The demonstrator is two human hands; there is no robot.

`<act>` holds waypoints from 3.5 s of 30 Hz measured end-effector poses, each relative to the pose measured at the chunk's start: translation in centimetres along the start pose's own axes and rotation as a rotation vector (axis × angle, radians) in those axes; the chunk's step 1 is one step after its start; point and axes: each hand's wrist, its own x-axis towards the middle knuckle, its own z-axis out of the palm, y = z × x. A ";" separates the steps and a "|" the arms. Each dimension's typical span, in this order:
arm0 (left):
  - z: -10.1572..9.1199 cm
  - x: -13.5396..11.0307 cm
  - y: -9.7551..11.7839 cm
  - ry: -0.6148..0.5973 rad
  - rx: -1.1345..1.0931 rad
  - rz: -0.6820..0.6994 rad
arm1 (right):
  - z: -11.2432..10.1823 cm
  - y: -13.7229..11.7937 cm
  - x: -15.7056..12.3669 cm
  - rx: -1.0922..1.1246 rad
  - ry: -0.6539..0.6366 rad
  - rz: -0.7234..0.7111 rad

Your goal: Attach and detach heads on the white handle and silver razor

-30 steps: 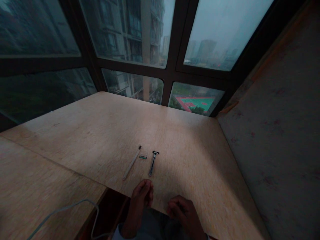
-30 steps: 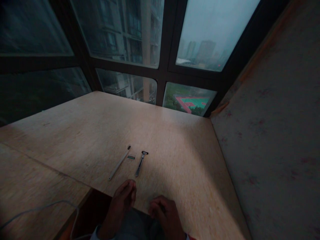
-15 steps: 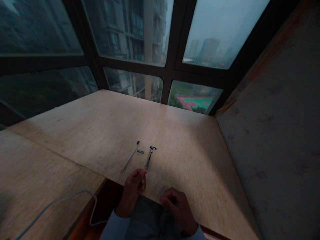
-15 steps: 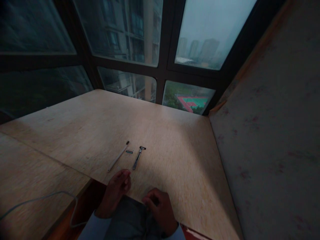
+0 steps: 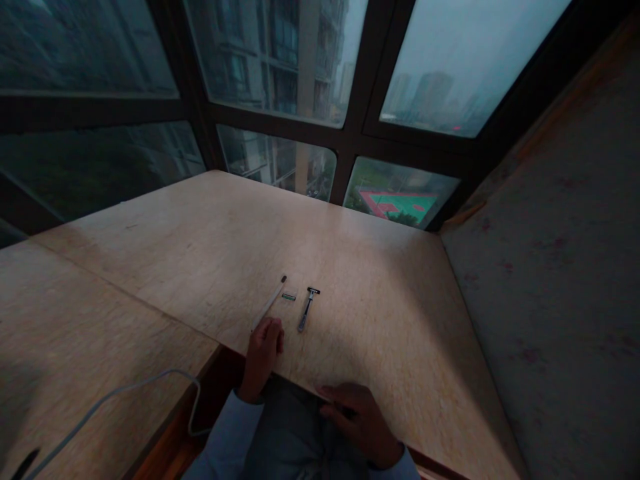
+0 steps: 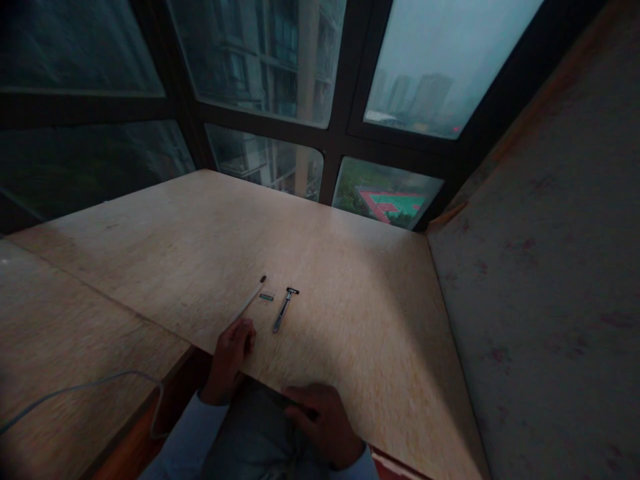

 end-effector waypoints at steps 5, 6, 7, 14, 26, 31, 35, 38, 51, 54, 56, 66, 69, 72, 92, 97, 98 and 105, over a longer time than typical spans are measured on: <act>0.8 0.0 -0.4 -0.028 0.097 0.098 | -0.1 -0.2 0.1 0.029 0.011 -0.030; 0.8 0.0 -0.4 -0.034 0.089 0.094 | 0.0 -0.2 0.2 0.034 0.023 -0.020; 0.7 0.0 -0.5 -0.042 0.076 0.086 | 0.1 -0.3 0.2 0.041 0.029 -0.007; -0.2 -0.2 -1.2 -0.171 0.040 0.022 | -0.9 -1.2 1.0 0.122 -0.035 0.199; -0.8 0.0 -1.4 -0.253 -0.039 -0.033 | -2.0 -0.6 9.4 0.069 0.054 0.346; -0.7 -0.1 -1.2 -0.262 0.050 -0.030 | -1.4 -0.1 14.4 -0.107 0.083 0.447; -0.7 -0.3 -1.0 -0.263 0.123 0.009 | -0.3 -0.9 17.2 -0.380 0.087 0.514; -0.8 -0.4 -1.1 -0.268 0.147 0.032 | 0.3 -1.3 18.0 -0.470 0.060 0.551; -0.8 -0.5 -1.1 -0.296 0.126 0.032 | -2.3 -1.2 13.9 0.410 0.142 0.513; -0.7 -0.5 -1.3 -0.286 0.105 -0.003 | -3.4 -1.4 13.2 0.575 0.193 0.494; -0.7 -0.5 -1.4 -0.275 0.096 -0.016 | -4.3 -1.1 12.8 0.649 0.203 0.482; 0.7 0.2 -0.2 -0.254 0.130 -0.051 | -6.5 5.1 10.9 0.985 0.206 0.432; 2.6 0.2 0.2 -0.340 0.098 -0.034 | -6.7 5.9 10.6 1.020 0.180 0.395; 5.2 0.3 0.6 -0.398 0.036 -0.037 | -6.8 5.8 10.5 0.993 0.119 0.384; 9.7 1.0 -0.2 -0.396 -0.013 0.102 | -5.7 4.7 10.6 0.975 0.274 0.278; 9.8 0.9 -0.6 -0.310 -0.089 0.040 | -6.2 4.7 10.6 0.986 0.432 0.213; 9.8 0.9 -0.6 -0.300 -0.095 0.037 | -6.3 4.7 10.6 0.990 0.449 0.217; 9.8 0.7 -0.7 -0.339 -0.103 0.061 | -6.4 4.9 10.6 0.987 0.417 0.257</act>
